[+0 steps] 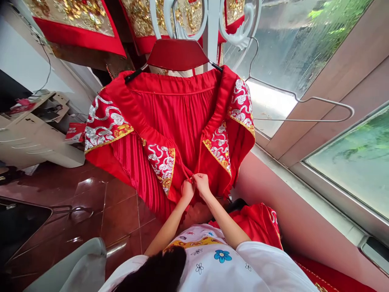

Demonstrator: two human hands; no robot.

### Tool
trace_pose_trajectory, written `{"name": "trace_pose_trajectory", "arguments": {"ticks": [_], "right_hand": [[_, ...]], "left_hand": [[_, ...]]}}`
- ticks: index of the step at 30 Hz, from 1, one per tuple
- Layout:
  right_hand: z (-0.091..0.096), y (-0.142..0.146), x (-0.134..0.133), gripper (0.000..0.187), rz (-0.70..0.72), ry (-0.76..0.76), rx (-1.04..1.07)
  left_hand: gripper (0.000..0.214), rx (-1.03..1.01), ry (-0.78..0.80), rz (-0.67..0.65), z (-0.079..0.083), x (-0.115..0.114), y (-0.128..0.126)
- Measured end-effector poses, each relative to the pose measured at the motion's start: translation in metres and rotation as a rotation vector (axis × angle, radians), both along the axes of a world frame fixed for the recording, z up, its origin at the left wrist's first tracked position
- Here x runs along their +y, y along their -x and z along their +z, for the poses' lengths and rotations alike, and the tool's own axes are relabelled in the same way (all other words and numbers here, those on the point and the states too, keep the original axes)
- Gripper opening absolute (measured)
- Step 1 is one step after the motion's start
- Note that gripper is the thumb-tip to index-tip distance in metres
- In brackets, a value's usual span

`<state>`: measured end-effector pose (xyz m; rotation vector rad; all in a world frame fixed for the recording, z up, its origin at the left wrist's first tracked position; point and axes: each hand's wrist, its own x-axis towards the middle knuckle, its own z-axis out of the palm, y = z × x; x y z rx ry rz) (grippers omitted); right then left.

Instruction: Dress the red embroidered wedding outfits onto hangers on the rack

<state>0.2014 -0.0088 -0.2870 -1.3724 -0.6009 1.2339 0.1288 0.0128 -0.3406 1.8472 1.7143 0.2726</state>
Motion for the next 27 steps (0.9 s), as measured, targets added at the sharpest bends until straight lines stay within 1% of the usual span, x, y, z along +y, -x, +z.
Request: {"name": "trace_pose_trajectory", "arguments": {"ticks": [6, 13, 15, 21, 27], "right_hand": [[0.005, 0.005, 0.004, 0.02, -0.089, -0.014, 0.028], [0.018, 0.0, 0.002, 0.029, -0.16, -0.08, -0.028], [0.017, -0.001, 0.002, 0.027, -0.165, -0.089, -0.047], [0.004, 0.002, 0.003, 0.025, -0.152, -0.068, -0.068], [-0.002, -0.005, 0.007, 0.023, -0.129, -0.053, -0.053]], "left_hand": [[0.035, 0.101, -0.033, -0.015, -0.001, 0.0, 0.0], [0.037, 0.149, -0.096, -0.074, 0.003, 0.011, -0.007], [0.037, 0.151, -0.105, -0.082, 0.002, 0.012, -0.006], [0.034, 0.129, -0.102, -0.08, -0.007, 0.012, -0.001], [0.033, 0.092, -0.082, -0.083, -0.01, 0.015, -0.005]]}}
